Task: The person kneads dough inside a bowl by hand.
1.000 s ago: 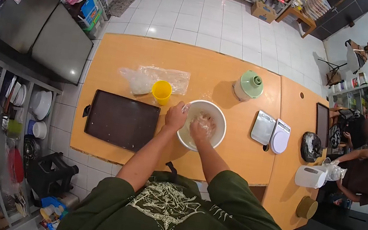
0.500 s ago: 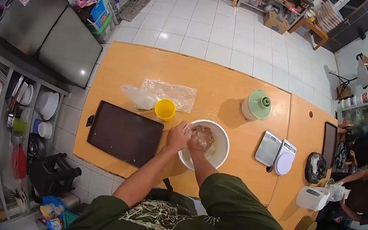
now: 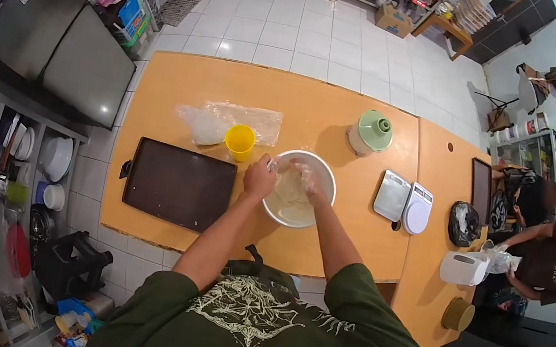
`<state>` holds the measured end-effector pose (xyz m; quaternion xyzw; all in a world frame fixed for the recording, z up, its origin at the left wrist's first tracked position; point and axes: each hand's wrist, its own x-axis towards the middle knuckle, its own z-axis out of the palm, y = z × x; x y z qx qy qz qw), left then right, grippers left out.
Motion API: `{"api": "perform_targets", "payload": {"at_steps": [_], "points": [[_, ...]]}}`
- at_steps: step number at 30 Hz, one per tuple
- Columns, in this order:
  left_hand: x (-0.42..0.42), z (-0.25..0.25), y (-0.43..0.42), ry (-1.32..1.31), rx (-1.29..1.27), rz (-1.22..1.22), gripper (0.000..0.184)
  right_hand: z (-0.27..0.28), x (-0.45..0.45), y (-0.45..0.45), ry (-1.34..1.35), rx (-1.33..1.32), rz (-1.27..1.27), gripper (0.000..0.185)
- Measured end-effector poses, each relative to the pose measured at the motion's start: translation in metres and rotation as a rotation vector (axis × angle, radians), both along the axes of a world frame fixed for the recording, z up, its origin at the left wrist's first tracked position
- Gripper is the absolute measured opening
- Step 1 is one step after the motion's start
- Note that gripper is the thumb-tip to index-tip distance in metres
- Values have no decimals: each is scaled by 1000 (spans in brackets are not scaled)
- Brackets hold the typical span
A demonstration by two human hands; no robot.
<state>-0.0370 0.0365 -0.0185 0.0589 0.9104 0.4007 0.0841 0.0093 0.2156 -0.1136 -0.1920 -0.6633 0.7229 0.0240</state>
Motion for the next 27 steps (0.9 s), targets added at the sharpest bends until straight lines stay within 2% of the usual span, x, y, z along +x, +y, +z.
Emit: {"api": "perform_targets", "payload": {"at_steps": [2,3,5,8,9,11,12,14,15,17,18,20,21,23,26,27], "points": [[-2,2,0,8,8,2,36,61,16,-5,-181,904,121,42],[-1,0,-1,6,3,1,36,64,20,-5,-183,908,121,42],[0,-2,-1,-7,3,-5,37,71,24,-4,-586,1112,499,32],[-2,4,-1,-15,8,3,37,-60,27,14,-369,1375,379,27],[0,5,-1,-21,14,10,37,-65,27,15,-368,1375,382,27],[0,7,-2,-21,10,4,36,-75,24,19,-551,477,83,27],[0,8,-1,-20,6,-4,36,-71,25,18,-550,477,82,27],[0,10,-2,-32,9,0,36,-62,30,17,-365,-5,-161,26],[0,12,-1,-44,11,7,35,-70,30,19,-363,-4,-163,26],[2,8,-1,-31,13,7,35,-98,32,21,-302,604,123,27],[0,7,-1,-14,17,12,35,-77,33,11,-300,603,122,27],[1,8,0,-12,20,18,35,7,43,-25,-168,505,91,31],[2,8,0,-9,24,28,35,25,45,-33,-173,503,89,31],[2,8,0,-11,31,19,35,51,45,-46,-227,994,481,32],[0,-2,1,4,42,16,35,92,32,-80,-319,1125,618,40],[0,-5,1,16,43,14,35,86,24,-86,-430,977,631,43]]}}
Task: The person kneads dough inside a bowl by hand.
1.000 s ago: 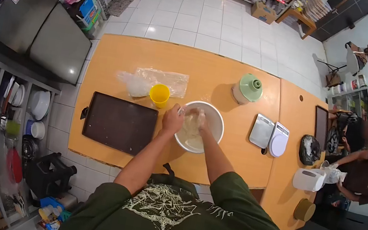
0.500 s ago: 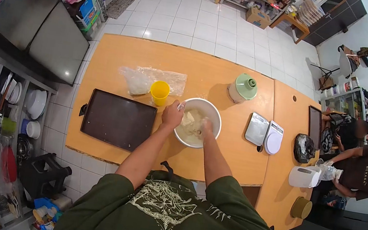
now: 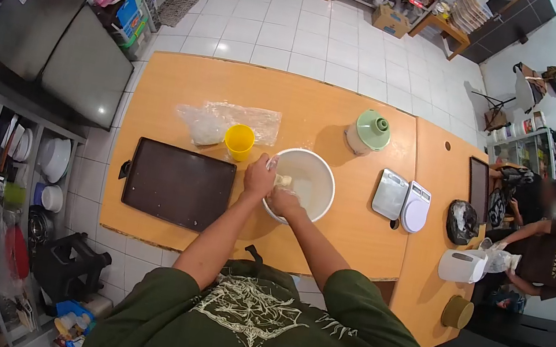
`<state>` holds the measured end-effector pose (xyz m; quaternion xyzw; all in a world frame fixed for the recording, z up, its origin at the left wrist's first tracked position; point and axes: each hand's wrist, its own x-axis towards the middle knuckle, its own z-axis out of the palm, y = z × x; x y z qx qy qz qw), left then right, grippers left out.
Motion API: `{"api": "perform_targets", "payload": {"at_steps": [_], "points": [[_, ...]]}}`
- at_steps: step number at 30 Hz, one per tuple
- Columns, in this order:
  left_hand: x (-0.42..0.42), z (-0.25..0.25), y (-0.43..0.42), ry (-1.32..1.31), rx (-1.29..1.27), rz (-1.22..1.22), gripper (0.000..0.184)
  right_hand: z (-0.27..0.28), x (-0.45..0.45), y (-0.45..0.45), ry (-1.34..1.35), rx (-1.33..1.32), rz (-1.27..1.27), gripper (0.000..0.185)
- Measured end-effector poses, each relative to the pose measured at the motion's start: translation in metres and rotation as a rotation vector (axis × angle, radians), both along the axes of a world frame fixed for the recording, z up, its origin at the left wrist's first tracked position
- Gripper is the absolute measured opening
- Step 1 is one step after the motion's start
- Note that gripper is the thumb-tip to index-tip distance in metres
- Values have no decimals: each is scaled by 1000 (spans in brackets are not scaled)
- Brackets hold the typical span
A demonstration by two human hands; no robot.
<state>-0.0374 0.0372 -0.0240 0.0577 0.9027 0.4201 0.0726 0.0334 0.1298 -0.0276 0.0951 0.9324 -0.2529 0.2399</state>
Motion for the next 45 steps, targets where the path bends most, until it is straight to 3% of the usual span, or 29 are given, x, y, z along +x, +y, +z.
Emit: {"api": "perform_targets", "payload": {"at_steps": [4,6,7,9,10,12,13,15,19,22,24,25,27,31,33,34,36,37,39,40,41,42,43,45], "points": [[0,6,-2,5,28,-7,35,-48,-14,1,40,-86,33,41],[0,6,-2,24,38,-19,33,-83,-17,2,-28,-87,-96,35],[-1,6,-2,26,35,-15,33,-73,-18,1,-26,-91,-91,35],[-1,3,-3,21,39,-19,32,-53,-13,3,90,-136,-101,32],[1,5,-3,15,33,-18,32,-73,-13,6,83,-142,-100,32],[0,11,-3,16,44,-28,32,-136,-19,16,312,-93,85,31],[0,8,-3,12,41,-29,32,-112,-21,13,308,-96,82,31],[-1,5,-3,17,80,-39,31,-68,-30,11,-156,-754,-668,32],[1,8,-5,49,80,-44,30,-87,-41,24,-137,-804,-746,32],[1,8,-5,67,90,-45,31,-84,-40,36,-301,-1010,-883,35],[0,7,-3,28,82,-25,33,-81,-38,37,-180,-1252,-1401,47],[0,6,-3,30,89,-21,33,-67,-38,34,-176,-1246,-1396,47],[0,5,-3,27,48,-11,35,-46,-36,26,-3,-1491,-1699,64],[4,7,-2,10,42,6,36,-32,-29,26,24,-1608,-1653,62],[2,10,-2,-8,25,31,36,-26,-27,40,-154,-1702,-1304,58],[3,10,-1,-9,28,26,36,-15,-22,50,-148,-1700,-1308,58],[2,11,-1,-10,-6,25,37,6,-14,70,-249,-1442,-954,46],[2,9,-2,-10,-4,22,37,-10,-12,78,-246,-1441,-956,46],[1,5,-1,5,-1,16,37,-60,-11,92,-50,-691,-849,41],[1,3,0,8,3,10,37,-93,-11,96,-43,-690,-853,41],[1,2,-1,2,4,4,37,-128,-13,97,242,-256,-662,39],[0,4,-2,-4,4,1,37,-129,-18,89,506,177,-442,37],[-1,5,-2,-1,6,7,37,-129,-25,86,510,176,-437,37],[1,8,-2,15,4,8,36,-123,-40,80,336,-728,-975,38]]}}
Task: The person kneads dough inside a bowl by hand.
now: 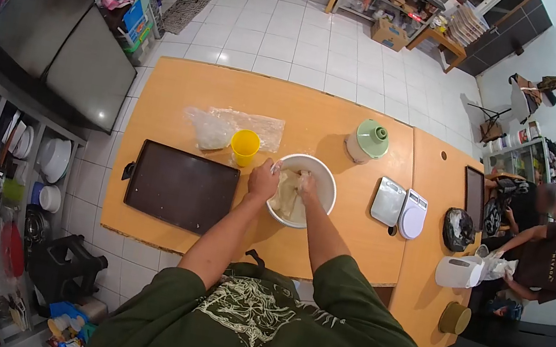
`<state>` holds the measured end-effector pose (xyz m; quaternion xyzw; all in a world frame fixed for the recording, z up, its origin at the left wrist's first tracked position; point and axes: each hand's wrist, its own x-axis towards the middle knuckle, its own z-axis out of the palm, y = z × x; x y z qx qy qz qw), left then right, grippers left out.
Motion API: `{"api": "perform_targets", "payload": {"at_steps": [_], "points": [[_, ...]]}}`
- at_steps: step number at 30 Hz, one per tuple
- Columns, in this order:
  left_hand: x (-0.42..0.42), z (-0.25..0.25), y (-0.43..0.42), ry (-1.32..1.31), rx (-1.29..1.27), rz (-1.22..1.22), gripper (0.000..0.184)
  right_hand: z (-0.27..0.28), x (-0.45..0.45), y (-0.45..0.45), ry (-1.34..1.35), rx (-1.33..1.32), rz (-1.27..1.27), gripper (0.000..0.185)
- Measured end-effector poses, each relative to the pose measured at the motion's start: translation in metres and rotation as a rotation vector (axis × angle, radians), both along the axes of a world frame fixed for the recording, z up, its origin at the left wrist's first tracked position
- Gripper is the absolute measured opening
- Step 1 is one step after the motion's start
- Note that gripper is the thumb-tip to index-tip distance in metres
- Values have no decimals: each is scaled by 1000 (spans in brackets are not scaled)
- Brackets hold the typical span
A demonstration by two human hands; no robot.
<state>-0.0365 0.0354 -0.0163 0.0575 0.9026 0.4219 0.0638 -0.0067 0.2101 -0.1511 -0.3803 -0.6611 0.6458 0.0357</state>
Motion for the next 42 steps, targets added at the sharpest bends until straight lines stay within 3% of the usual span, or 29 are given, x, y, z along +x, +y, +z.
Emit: {"api": "perform_targets", "payload": {"at_steps": [2,4,6,10,12,13,15,18,20,22,23,25,29,31,32,35,38,40,42], "points": [[3,3,1,2,-8,10,36,-36,-10,8,6,-59,36,40],[0,6,0,5,-13,18,36,-36,-13,12,13,-115,70,42],[2,6,-1,-23,-28,2,35,-26,-1,16,-104,487,675,46],[3,6,-5,-72,-58,-28,34,61,15,-12,-55,702,823,46],[7,1,-5,-57,-61,-29,34,76,32,-23,-83,749,1136,46],[10,2,-6,-60,-64,-33,34,99,41,-35,-86,744,1133,46],[12,6,-6,-61,-50,-28,33,147,50,-63,-341,743,1124,41],[12,7,-6,-56,-59,-22,33,143,56,-80,-506,860,1213,35],[12,8,-5,-56,-66,-19,33,152,64,-86,-428,977,1090,30],[13,9,-6,-61,-71,-16,32,148,64,-76,-305,740,1280,28],[15,10,-7,-64,-64,-18,33,143,65,-75,-309,734,1278,28],[11,11,-2,-66,-50,-17,33,127,62,-66,-344,226,1055,28],[11,5,-4,-34,-51,-44,33,62,61,-80,-250,191,884,32],[10,2,-5,-16,-40,-52,33,42,63,-92,-157,568,610,31],[9,1,-5,-7,-23,-59,32,39,59,-89,-155,567,612,31],[10,-2,-8,5,7,-78,31,41,50,-80,-147,646,764,28],[9,-2,-8,3,26,-87,31,0,43,-66,-75,711,958,31],[7,-1,-8,-1,23,-91,31,-12,36,-63,-309,-49,426,40],[8,1,-7,18,45,-77,30,-7,28,-60,-243,-108,316,39]]}}
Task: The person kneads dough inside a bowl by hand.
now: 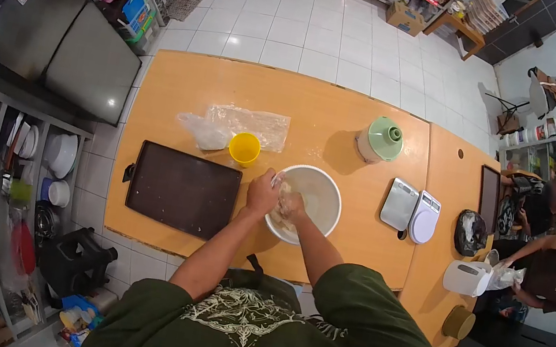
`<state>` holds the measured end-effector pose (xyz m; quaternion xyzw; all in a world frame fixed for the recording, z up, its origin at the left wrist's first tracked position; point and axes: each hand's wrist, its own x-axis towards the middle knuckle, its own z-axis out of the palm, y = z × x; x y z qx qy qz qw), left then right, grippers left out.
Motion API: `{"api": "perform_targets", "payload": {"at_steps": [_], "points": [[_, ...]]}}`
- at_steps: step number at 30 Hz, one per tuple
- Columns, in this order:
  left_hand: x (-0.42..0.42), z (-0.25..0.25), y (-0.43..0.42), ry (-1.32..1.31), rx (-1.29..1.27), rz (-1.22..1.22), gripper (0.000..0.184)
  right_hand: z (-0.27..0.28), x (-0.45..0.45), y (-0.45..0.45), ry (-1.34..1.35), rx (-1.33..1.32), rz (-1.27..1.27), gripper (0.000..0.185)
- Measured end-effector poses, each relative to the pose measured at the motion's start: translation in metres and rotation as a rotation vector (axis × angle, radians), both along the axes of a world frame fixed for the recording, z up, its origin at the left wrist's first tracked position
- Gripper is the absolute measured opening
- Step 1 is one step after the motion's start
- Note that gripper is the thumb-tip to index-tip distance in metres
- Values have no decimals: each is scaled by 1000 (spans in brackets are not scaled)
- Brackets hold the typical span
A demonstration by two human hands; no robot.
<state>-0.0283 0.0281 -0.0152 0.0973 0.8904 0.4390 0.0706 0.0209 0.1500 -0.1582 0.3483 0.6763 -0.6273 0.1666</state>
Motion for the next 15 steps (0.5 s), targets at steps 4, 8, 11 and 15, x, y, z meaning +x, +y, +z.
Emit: {"api": "perform_targets", "payload": {"at_steps": [4,8,11,15], "points": [[-5,2,1,-18,-22,10,30,54,-4,-24,124,516,-111,28],[-3,1,3,-16,-62,20,31,56,-11,-16,-35,335,-135,23],[-3,-1,0,-32,-57,8,32,34,3,3,-20,-228,40,29],[-5,-9,2,-13,-52,14,32,76,6,49,7,-140,268,27]]}}
